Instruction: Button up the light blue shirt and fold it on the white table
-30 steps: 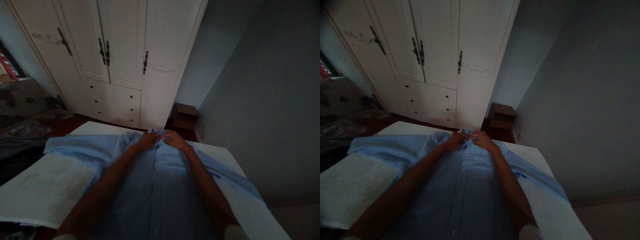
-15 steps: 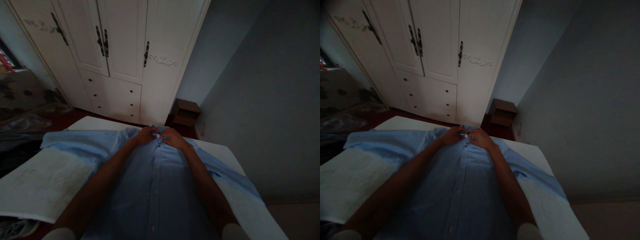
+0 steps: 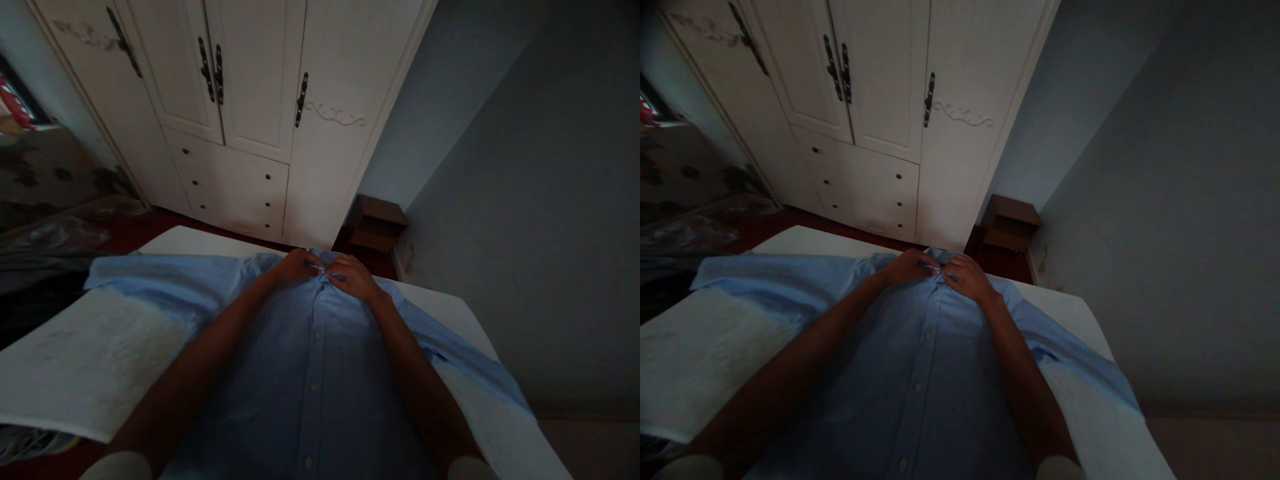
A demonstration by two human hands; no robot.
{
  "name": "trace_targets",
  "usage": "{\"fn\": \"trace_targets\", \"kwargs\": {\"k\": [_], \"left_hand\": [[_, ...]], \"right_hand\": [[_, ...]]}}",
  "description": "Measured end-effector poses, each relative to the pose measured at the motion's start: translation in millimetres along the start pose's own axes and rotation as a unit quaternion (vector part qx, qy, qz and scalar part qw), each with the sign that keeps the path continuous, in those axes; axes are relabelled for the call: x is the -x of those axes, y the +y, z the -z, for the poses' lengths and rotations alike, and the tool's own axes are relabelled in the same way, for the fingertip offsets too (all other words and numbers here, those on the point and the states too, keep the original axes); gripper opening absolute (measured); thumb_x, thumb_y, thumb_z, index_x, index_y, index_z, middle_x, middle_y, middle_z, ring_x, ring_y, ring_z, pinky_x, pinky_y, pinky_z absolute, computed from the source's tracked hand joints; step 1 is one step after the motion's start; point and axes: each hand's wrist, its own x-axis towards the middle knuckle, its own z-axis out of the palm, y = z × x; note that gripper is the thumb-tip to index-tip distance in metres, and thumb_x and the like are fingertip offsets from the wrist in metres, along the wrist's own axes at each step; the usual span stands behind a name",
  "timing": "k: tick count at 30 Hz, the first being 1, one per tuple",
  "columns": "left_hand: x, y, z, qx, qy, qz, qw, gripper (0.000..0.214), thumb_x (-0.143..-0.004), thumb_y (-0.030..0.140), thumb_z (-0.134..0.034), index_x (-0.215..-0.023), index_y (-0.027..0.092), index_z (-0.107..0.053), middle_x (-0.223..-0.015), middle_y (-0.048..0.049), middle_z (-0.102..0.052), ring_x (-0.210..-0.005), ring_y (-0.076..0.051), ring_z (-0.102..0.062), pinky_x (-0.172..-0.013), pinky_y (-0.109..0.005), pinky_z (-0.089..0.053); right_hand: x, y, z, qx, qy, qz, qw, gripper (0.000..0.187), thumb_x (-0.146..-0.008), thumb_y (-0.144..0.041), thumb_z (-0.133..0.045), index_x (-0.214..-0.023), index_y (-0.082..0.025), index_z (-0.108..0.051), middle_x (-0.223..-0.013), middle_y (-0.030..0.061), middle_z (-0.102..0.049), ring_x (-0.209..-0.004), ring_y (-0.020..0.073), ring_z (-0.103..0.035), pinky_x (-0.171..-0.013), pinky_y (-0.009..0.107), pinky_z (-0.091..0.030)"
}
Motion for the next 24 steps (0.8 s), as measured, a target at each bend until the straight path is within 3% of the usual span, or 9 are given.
{"fn": "trace_targets", "kwargs": {"k": [7, 16, 24], "left_hand": [[1.1, 9.8, -8.4, -0.040, 0.041, 0.016, 0.998, 0.023, -0.076, 0.025, -0.062, -0.093, 0.018, -0.076, -0.093, -0.0037, -0.076, -0.090, -0.019, -0.068, -0.086, -0.026, -0.048], [-1.8, 9.1, -14.4, 0.056, 0.063, 0.004, 0.996, 0.029, -0.077, 0.034, -0.060, -0.092, 0.014, -0.075, -0.086, -0.0038, -0.075, -0.082, -0.017, -0.067, -0.080, -0.025, -0.049], [-2.3, 2.5, -12.9, 0.100, 0.042, 0.007, 0.994, 0.026, -0.078, 0.034, -0.060, -0.090, 0.015, -0.073, -0.089, -0.0038, -0.074, -0.086, -0.019, -0.067, -0.085, -0.030, -0.050]], "right_hand": [[0.0, 2.8, 8.2, -0.007, -0.010, 0.005, 1.000, 0.007, -0.087, -0.021, -0.057, -0.084, -0.020, -0.064, -0.083, 0.0051, -0.067, -0.083, 0.0210, -0.061, -0.080, 0.036, -0.045], [2.1, -1.0, 6.0, 0.002, 0.042, -0.010, 0.999, 0.014, -0.092, -0.026, -0.052, -0.086, -0.020, -0.063, -0.089, 0.0071, -0.068, -0.086, 0.0205, -0.061, -0.081, 0.036, -0.048], [6.0, 2.0, -4.4, 0.010, 0.068, -0.019, 0.997, 0.022, -0.092, -0.027, -0.054, -0.109, -0.022, -0.068, -0.097, 0.0075, -0.071, -0.088, 0.0209, -0.061, -0.081, 0.037, -0.048]]}}
